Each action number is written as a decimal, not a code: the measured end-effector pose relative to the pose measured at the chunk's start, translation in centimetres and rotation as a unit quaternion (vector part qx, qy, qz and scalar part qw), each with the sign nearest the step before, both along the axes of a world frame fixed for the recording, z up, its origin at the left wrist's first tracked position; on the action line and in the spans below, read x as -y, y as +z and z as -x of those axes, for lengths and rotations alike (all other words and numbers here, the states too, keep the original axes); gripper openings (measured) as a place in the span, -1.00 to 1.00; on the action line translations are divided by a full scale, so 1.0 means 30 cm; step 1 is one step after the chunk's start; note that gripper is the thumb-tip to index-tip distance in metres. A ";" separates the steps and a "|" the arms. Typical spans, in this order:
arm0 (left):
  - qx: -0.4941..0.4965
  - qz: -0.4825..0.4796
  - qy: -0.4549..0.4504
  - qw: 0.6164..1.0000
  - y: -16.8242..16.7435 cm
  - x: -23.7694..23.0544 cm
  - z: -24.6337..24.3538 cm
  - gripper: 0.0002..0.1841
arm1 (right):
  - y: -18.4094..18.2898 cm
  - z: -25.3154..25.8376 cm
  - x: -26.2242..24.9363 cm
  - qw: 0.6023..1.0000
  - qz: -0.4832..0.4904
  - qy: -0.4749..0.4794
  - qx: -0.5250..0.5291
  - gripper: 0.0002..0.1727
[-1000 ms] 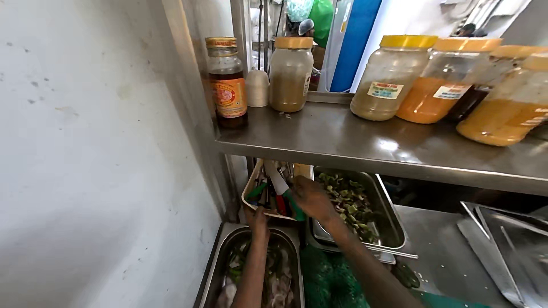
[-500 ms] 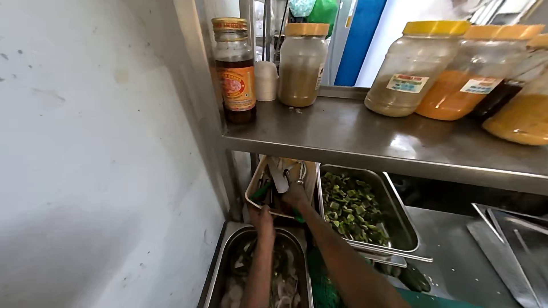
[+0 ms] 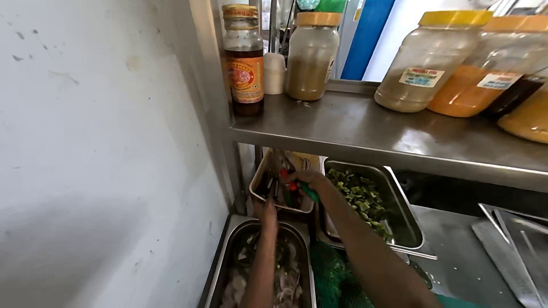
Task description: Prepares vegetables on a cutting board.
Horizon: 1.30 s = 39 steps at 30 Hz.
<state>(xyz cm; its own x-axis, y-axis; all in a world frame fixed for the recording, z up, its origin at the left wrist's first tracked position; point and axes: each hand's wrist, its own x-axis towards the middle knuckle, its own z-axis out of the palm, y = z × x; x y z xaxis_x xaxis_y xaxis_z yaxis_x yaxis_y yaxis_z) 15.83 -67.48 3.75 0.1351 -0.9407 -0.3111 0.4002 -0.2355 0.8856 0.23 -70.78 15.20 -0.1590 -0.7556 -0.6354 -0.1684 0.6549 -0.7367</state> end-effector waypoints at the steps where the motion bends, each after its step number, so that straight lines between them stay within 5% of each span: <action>1: -0.006 -0.001 -0.003 1.000 0.007 0.000 -0.003 -0.54 | 0.032 0.021 -0.007 1.000 0.000 0.003 -0.010 -0.84; 11: -0.039 -0.010 0.004 0.999 0.034 -0.006 -0.007 -0.43 | 0.141 0.130 -0.108 0.989 -0.021 0.002 -0.149 -0.74; 19: -0.065 0.006 0.010 0.998 0.017 -0.006 -0.006 -0.40 | 0.171 0.200 -0.196 0.990 0.043 0.012 -0.133 -0.61; 22: -0.059 0.004 0.009 0.998 0.032 -0.012 -0.005 -0.40 | 0.186 0.212 -0.226 0.991 0.048 -0.020 -0.121 -0.74; 39: -0.071 0.005 0.010 0.997 0.028 -0.008 -0.009 -0.43 | 0.259 0.192 -0.333 0.988 0.060 -0.041 -0.139 -0.74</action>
